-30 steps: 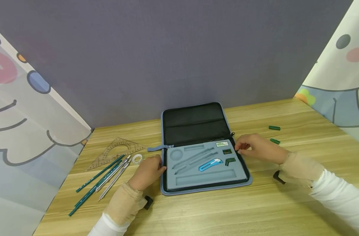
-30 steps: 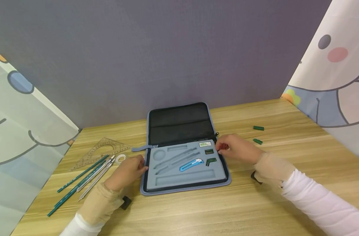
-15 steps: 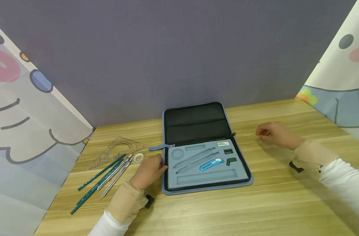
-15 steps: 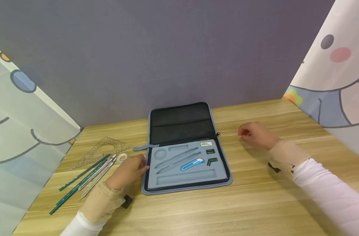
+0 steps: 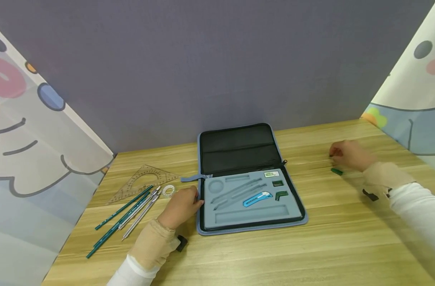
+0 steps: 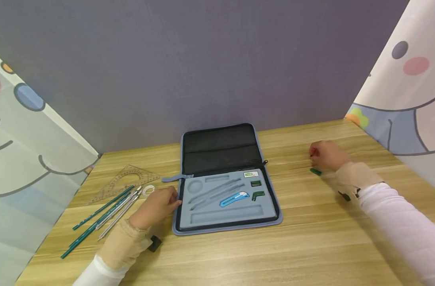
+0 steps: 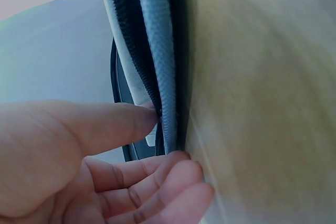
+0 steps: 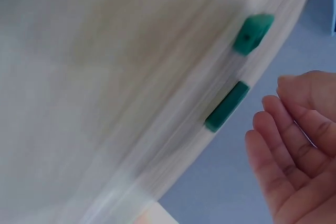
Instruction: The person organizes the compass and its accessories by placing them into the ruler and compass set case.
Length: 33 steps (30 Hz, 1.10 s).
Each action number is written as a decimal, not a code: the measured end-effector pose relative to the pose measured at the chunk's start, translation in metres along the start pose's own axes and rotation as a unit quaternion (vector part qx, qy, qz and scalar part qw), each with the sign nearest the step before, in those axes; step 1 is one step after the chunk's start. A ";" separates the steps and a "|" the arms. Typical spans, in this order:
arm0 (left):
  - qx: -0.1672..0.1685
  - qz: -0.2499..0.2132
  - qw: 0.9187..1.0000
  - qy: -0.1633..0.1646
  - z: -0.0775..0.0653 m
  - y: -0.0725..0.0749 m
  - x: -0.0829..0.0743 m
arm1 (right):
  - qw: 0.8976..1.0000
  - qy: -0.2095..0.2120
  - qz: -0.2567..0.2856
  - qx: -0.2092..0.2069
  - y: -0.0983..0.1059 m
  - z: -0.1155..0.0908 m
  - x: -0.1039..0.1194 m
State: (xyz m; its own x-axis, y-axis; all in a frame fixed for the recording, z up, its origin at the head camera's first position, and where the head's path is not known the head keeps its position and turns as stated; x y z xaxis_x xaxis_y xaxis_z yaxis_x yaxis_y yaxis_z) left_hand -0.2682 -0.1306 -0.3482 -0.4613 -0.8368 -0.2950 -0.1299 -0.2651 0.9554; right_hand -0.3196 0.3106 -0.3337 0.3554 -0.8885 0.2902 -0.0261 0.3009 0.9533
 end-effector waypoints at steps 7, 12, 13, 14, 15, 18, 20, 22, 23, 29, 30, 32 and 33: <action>0.003 -0.004 1.000 0.003 0.001 -0.001 0.001 | 0.999 -0.031 -0.002 0.028 0.000 0.002 -0.012; 0.002 -0.002 1.000 0.003 0.001 -0.001 0.001 | 0.998 -0.046 -0.004 0.046 -0.001 0.005 -0.018; 0.002 -0.001 1.000 0.002 0.001 -0.001 0.001 | 0.997 -0.049 -0.004 0.051 -0.001 0.006 -0.019; 0.001 -0.001 1.000 0.001 0.001 0.000 0.001 | 0.997 -0.052 -0.004 0.055 -0.002 0.006 -0.020; 0.000 -0.001 1.000 0.000 0.001 0.000 0.000 | 0.997 -0.055 -0.004 0.059 -0.002 0.006 -0.021; 0.002 -0.003 1.000 0.000 0.001 0.000 0.000 | 0.995 -0.064 -0.004 0.070 -0.003 0.007 -0.025; 0.005 -0.005 1.000 0.003 0.001 0.000 0.000 | 0.995 -0.067 -0.004 0.076 -0.004 0.008 -0.027; 0.007 -0.005 1.000 0.005 0.001 -0.001 0.000 | 0.995 -0.068 -0.006 0.079 -0.004 0.008 -0.029; 0.009 -0.005 1.000 0.006 0.002 -0.001 0.000 | 0.994 -0.068 -0.007 0.079 -0.005 0.008 -0.029; 0.008 0.001 1.000 0.003 0.002 -0.001 0.000 | 0.995 -0.058 -0.011 0.083 -0.007 0.008 -0.027; 0.008 0.001 1.000 0.003 0.002 -0.001 0.000 | 0.995 -0.053 -0.012 0.083 -0.007 0.009 -0.026; 0.008 0.002 1.000 0.004 0.002 -0.001 0.001 | 0.996 -0.045 -0.012 0.080 -0.008 0.009 -0.025; 0.008 0.002 1.000 0.004 0.002 -0.001 0.001 | 0.996 -0.042 -0.014 0.080 -0.008 0.010 -0.024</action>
Point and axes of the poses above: each hand's wrist, its own z-axis towards the middle knuckle, its own y-axis out of the back of the hand, x = y × z, the point moved 7 cm from there along z, towards the middle knuckle, and after that the axes turned 6 degrees about x, right-handed, at the moved point
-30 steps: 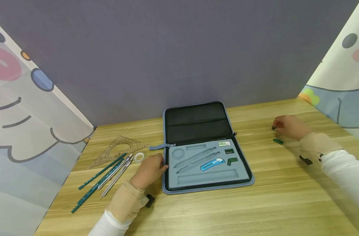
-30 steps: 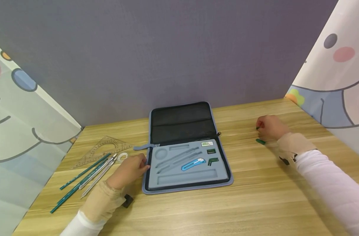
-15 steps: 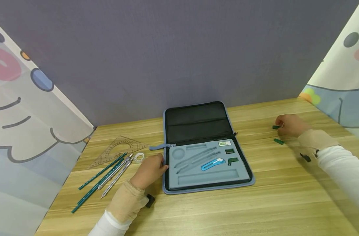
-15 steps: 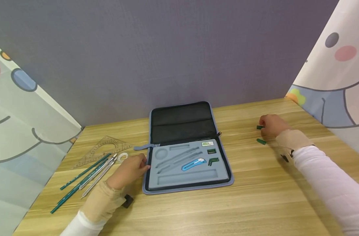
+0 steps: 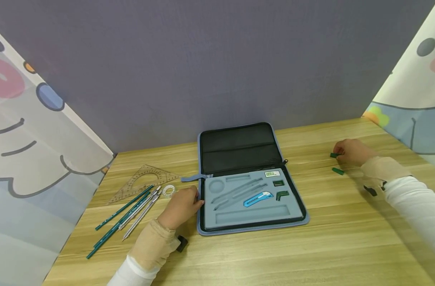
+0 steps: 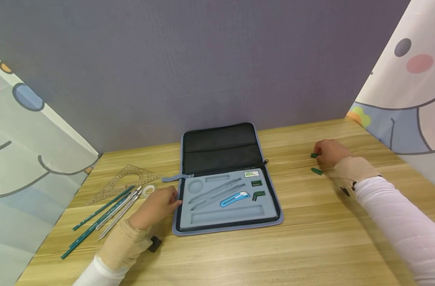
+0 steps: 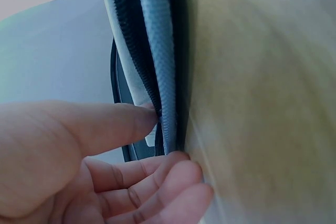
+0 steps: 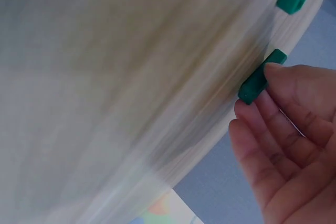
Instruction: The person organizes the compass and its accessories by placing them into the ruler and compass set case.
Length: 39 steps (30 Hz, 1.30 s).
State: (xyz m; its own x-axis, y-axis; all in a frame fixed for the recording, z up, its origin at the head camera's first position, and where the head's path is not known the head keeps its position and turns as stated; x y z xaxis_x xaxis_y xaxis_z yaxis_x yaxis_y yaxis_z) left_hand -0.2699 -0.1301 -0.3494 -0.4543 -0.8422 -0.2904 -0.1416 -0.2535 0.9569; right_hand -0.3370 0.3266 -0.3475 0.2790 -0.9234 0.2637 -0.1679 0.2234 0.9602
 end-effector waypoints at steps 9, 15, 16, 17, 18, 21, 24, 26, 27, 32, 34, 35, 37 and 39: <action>-0.003 0.005 1.000 0.000 -0.001 0.001 0.000 | 1.000 0.015 0.002 -0.009 0.001 -0.001 0.004; -0.002 0.004 1.000 -0.002 -0.001 0.000 0.000 | 1.000 0.022 -0.001 -0.020 0.005 -0.001 0.011; -0.002 0.004 1.000 -0.003 -0.001 0.000 0.000 | 0.999 0.026 -0.002 -0.022 0.007 -0.001 0.013; -0.003 0.004 1.000 -0.003 -0.001 0.000 0.000 | 0.999 0.029 -0.005 -0.026 0.008 -0.001 0.016; -0.003 0.004 1.000 -0.004 -0.001 0.000 0.000 | 0.999 0.034 -0.008 -0.026 0.009 -0.001 0.019; -0.003 0.005 1.000 -0.003 -0.001 0.000 0.000 | 0.999 0.044 -0.013 -0.028 0.012 0.000 0.032; -0.001 0.004 1.000 -0.002 -0.001 0.001 -0.001 | 0.998 0.054 -0.016 -0.028 0.015 0.000 0.045; 0.001 0.004 1.000 -0.002 -0.002 0.001 -0.001 | 0.997 0.064 -0.017 -0.030 0.017 0.000 0.053; 0.001 0.004 1.000 -0.002 -0.002 0.001 -0.001 | 0.997 0.068 -0.017 -0.032 0.017 0.001 0.057; 0.005 0.004 1.000 0.000 -0.002 0.001 -0.001 | 0.996 0.077 -0.013 -0.029 0.017 0.004 0.069; 0.007 0.003 1.000 0.001 -0.002 0.000 0.000 | 0.996 0.081 -0.008 -0.027 0.016 0.006 0.074; 0.008 0.003 1.000 0.002 -0.002 0.000 0.000 | 0.996 0.082 -0.004 -0.027 0.016 0.006 0.077; 0.009 0.002 1.000 0.002 -0.001 0.000 0.001 | 0.996 0.086 -0.001 -0.027 0.016 0.007 0.083; 0.009 0.001 1.000 0.002 -0.001 -0.001 0.001 | 0.995 0.092 0.000 -0.026 0.015 0.008 0.090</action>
Point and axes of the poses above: each hand's wrist, its own z-axis towards the middle knuckle, its own y-axis out of the back of the hand, x = y × z, the point moved 7 cm from there along z, towards the middle knuckle, and after that the axes turned 6 degrees about x, right-handed, at the moved point
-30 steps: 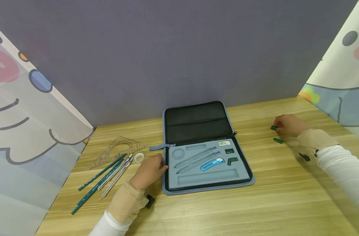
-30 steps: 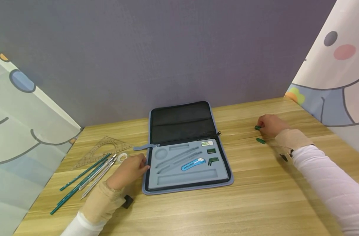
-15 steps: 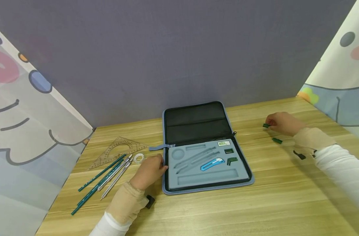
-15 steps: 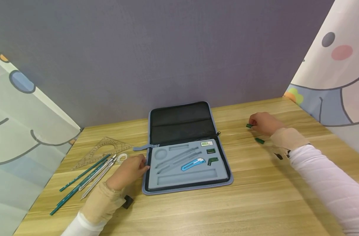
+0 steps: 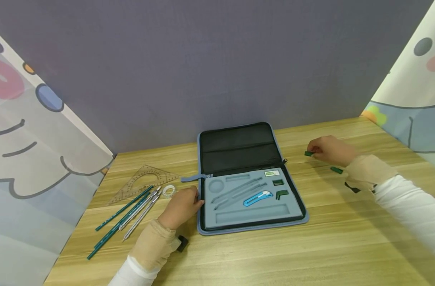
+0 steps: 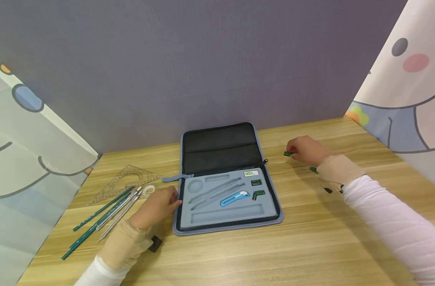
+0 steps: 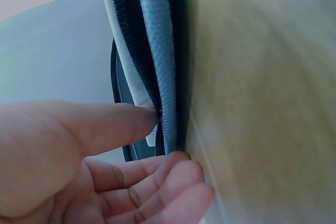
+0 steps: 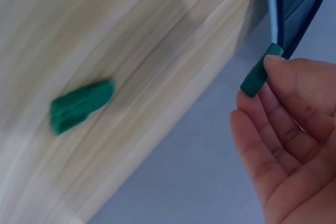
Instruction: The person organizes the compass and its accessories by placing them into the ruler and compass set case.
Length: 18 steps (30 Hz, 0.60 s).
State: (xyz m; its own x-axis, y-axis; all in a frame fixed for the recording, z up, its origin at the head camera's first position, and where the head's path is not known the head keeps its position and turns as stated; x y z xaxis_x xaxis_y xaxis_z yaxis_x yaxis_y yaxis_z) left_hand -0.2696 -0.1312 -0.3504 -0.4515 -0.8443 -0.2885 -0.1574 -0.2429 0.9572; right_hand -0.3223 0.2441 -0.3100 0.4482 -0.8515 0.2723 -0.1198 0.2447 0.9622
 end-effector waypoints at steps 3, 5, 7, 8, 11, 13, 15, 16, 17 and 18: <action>0.001 0.000 1.000 0.002 0.001 -0.001 0.001 | 1.000 0.008 0.000 0.001 0.000 0.003 0.011; 0.001 0.001 1.000 0.003 0.001 -0.001 0.001 | 1.000 0.014 0.001 0.002 0.000 0.005 0.018; 0.003 0.001 1.000 0.004 0.001 -0.001 0.001 | 1.000 0.021 0.000 0.001 0.000 0.007 0.025; 0.003 0.001 1.000 0.005 0.001 -0.001 0.001 | 1.000 0.026 0.001 0.000 0.000 0.008 0.029; 0.005 0.003 1.000 0.007 0.001 -0.001 0.001 | 0.999 0.038 0.000 0.003 0.000 0.011 0.041; 0.004 0.004 1.000 0.006 0.001 -0.001 0.001 | 0.999 0.048 -0.001 0.005 -0.002 0.013 0.048; 0.002 0.006 1.000 0.005 0.001 0.000 0.001 | 0.999 0.054 0.003 0.007 -0.003 0.015 0.054; 0.001 0.005 1.000 0.004 0.001 0.000 0.000 | 0.998 0.058 0.004 0.007 -0.004 0.016 0.057; 0.000 0.004 1.000 0.003 0.001 0.000 0.000 | 0.998 0.064 0.004 0.005 -0.005 0.018 0.060; -0.001 0.004 1.000 0.002 0.001 0.001 0.000 | 0.998 0.070 0.004 0.004 -0.005 0.019 0.062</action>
Point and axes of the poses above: each hand's wrist, its own z-axis towards the middle knuckle, its own y-axis out of the back of the hand, x = y × z, the point moved 7 cm from there along z, towards the middle knuckle, and after that the axes turned 6 degrees about x, right-handed, at the moved point
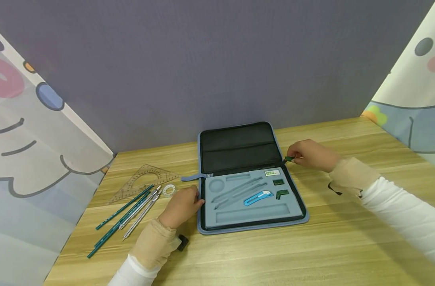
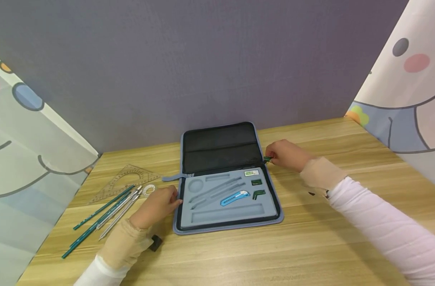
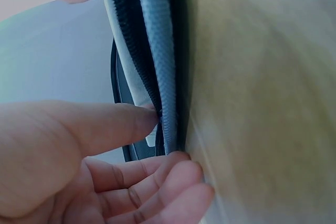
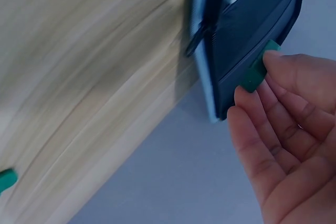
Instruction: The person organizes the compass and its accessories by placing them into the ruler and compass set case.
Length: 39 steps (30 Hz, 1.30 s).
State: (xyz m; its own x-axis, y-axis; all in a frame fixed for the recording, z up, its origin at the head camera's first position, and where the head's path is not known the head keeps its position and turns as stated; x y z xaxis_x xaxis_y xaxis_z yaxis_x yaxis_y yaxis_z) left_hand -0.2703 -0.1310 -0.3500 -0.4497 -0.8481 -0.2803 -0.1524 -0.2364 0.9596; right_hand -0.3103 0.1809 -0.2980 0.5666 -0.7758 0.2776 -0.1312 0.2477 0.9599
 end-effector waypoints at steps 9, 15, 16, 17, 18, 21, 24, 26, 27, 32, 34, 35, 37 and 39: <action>-0.001 0.004 1.000 -0.002 0.000 0.000 0.000 | 1.000 0.025 0.002 -0.001 -0.006 0.013 0.021; -0.002 0.006 1.000 -0.001 0.000 0.000 0.000 | 0.999 0.045 0.007 -0.001 -0.009 0.024 0.037; -0.002 0.006 1.000 0.000 0.000 0.000 0.000 | 0.999 0.049 0.006 -0.001 -0.009 0.026 0.040; -0.002 0.006 1.000 0.000 0.000 0.000 0.000 | 0.999 0.050 0.006 0.001 -0.010 0.028 0.043; -0.002 0.006 1.000 0.001 0.000 0.000 0.000 | 0.999 0.052 0.005 0.003 -0.011 0.030 0.045; -0.002 0.007 1.000 -0.001 0.000 0.000 0.000 | 0.999 0.052 0.009 0.011 -0.015 0.037 0.052; -0.001 0.008 1.000 -0.003 0.000 0.001 0.000 | 0.998 0.060 0.017 0.020 -0.019 0.044 0.060; -0.001 0.008 1.000 -0.005 -0.001 0.001 -0.001 | 0.997 0.065 0.024 0.025 -0.021 0.049 0.065; -0.002 0.008 1.000 -0.006 -0.001 0.001 -0.001 | 0.997 0.066 0.027 0.029 -0.022 0.051 0.068; -0.006 0.004 1.000 -0.006 -0.002 0.002 -0.002 | 0.996 0.062 0.035 0.052 -0.030 0.061 0.077; -0.006 0.004 1.000 -0.006 -0.002 0.003 -0.003 | 0.996 0.060 0.038 0.062 -0.034 0.065 0.080; -0.006 0.004 1.000 -0.005 -0.002 0.003 -0.003 | 0.995 0.057 0.038 0.067 -0.036 0.066 0.082; -0.004 0.004 1.000 -0.003 -0.002 0.003 -0.003 | 0.995 0.055 0.041 0.076 -0.040 0.070 0.085; -0.003 0.006 1.000 -0.001 -0.002 0.004 -0.003 | 0.994 0.058 0.041 0.082 -0.043 0.073 0.088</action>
State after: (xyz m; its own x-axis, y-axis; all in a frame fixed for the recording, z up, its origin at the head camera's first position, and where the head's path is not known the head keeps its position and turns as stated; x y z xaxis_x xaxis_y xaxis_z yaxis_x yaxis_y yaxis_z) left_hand -0.2680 -0.1301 -0.3455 -0.4538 -0.8493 -0.2697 -0.1419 -0.2299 0.9628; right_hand -0.3142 0.0590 -0.3120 0.6374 -0.6821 0.3584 -0.3065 0.2023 0.9301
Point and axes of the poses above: each hand's wrist, its own z-axis towards the middle knuckle, its own y-axis out of the back of the hand, x = y × z, the point moved 7 cm from there along z, towards the middle knuckle, and after that the axes turned 6 degrees about x, right-handed, at the moved point
